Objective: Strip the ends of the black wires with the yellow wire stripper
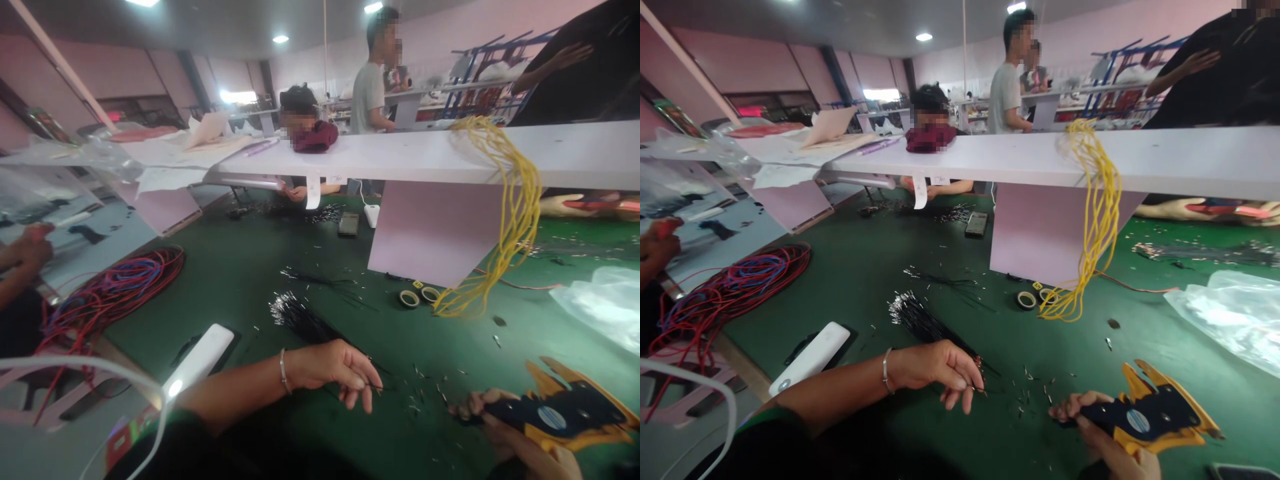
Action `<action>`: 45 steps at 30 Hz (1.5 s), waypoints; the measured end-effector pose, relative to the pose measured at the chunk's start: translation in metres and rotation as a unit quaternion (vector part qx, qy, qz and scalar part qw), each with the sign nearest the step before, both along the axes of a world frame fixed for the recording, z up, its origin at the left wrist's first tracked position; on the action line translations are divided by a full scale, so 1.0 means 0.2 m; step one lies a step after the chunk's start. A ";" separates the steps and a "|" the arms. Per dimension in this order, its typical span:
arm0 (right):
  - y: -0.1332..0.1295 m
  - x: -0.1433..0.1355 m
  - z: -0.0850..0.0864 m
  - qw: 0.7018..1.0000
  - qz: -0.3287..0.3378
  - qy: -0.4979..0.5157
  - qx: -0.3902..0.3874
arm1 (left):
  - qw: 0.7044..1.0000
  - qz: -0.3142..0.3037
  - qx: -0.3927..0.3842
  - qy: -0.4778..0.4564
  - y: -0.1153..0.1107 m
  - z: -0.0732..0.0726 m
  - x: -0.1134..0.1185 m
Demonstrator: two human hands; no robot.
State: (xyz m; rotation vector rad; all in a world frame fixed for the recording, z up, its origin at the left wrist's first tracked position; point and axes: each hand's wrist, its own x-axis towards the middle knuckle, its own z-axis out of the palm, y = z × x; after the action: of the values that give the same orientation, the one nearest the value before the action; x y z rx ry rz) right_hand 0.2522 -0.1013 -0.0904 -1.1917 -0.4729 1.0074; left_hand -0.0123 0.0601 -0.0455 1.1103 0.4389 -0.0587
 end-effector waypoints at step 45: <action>0.04 -0.13 0.04 0.995 0.053 0.041 0.077 | 0.987 -0.018 0.128 0.095 -0.11 -0.01 0.12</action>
State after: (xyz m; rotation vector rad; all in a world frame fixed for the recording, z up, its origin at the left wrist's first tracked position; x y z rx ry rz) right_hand 0.2254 -0.0937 -0.0829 -0.9923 -0.5430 1.0875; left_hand 0.0107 0.0388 -0.0468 1.3716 0.6096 -0.1436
